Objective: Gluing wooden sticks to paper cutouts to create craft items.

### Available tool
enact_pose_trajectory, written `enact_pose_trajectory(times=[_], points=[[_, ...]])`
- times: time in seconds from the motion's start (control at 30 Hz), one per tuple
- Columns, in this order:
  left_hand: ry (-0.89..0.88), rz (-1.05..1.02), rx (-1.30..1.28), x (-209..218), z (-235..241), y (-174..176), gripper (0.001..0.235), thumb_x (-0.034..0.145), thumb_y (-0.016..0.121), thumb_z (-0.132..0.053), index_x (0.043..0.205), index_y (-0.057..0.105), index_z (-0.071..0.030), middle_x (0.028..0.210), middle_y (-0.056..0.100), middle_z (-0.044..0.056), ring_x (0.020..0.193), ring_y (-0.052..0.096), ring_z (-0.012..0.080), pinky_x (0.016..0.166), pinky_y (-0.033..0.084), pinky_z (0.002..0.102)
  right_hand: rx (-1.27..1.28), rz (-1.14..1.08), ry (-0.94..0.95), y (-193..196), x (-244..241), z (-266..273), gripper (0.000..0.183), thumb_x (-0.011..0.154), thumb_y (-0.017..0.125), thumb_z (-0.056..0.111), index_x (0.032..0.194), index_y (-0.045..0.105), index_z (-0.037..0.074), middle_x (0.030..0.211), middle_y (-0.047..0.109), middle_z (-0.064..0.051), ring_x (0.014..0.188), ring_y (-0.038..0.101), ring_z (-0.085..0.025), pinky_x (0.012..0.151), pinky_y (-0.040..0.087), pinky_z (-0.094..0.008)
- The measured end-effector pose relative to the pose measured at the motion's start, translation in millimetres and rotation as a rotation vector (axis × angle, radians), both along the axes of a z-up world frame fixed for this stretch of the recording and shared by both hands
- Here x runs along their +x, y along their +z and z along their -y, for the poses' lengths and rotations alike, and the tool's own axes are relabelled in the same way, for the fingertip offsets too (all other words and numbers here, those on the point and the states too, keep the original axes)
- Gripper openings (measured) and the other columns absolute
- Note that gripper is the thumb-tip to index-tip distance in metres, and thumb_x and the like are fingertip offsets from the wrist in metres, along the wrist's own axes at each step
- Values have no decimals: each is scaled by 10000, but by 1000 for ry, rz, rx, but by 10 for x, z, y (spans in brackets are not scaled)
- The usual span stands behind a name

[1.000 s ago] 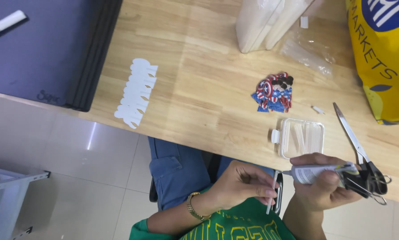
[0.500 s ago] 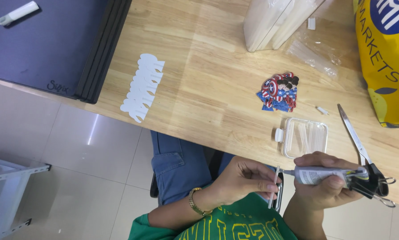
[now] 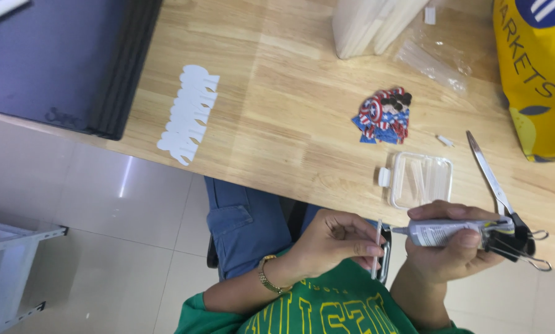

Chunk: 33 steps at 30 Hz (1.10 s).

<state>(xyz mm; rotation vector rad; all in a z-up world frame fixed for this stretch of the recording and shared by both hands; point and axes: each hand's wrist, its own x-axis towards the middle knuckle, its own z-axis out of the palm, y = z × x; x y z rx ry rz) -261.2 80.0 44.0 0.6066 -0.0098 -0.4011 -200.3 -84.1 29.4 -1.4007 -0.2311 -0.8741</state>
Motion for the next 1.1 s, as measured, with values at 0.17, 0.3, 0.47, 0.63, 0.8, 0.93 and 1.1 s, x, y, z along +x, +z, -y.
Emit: enact_pose_trajectory(times=[0.17,0.3,0.47,0.63,0.8,0.93,1.1], points=[[8,8,63,-16,-14,70,189,882,798,-51,1006,714,64,856,731,196,757,756,265,712,673,279,94,-23,57,-69,-65,70,297,1123,558,294,1368,397,242,1117,469,-235,526,492,-393,382,425,-418],[10,-2,63,-25,-21,108,182,871,802,-44,999,718,52,855,731,190,771,755,246,723,677,288,68,26,113,-109,-83,125,263,1134,519,218,1367,446,315,1119,473,-215,601,483,-402,420,481,-500],[21,34,59,-25,-43,131,184,886,796,-57,1014,717,50,877,731,188,788,758,248,728,683,290,15,78,146,-114,-108,151,316,1142,472,185,1382,505,388,1034,463,-218,475,436,-389,405,476,-490],[19,41,51,-26,-39,124,180,888,794,-55,1012,714,50,879,732,190,779,755,248,724,679,280,5,98,128,12,-85,61,220,1116,509,187,1325,453,224,1024,482,-207,454,446,-371,409,490,-486],[17,50,49,-20,-41,131,187,889,794,-69,1016,716,44,875,731,182,781,755,245,730,678,277,-32,98,95,-12,-82,90,236,1119,489,176,1342,442,239,1003,461,-217,445,453,-367,390,460,-464],[15,39,42,-23,-27,115,190,890,791,-60,1022,710,51,869,727,184,774,751,237,728,674,274,-18,110,133,31,-91,71,187,1122,498,176,1299,455,220,1041,495,-184,466,462,-363,427,506,-480],[18,34,34,-20,-28,112,187,891,789,-52,1020,707,57,853,725,194,763,749,235,729,674,274,-15,60,73,32,-114,30,194,1117,513,194,1286,422,224,1025,475,-217,463,473,-386,393,459,-464]])
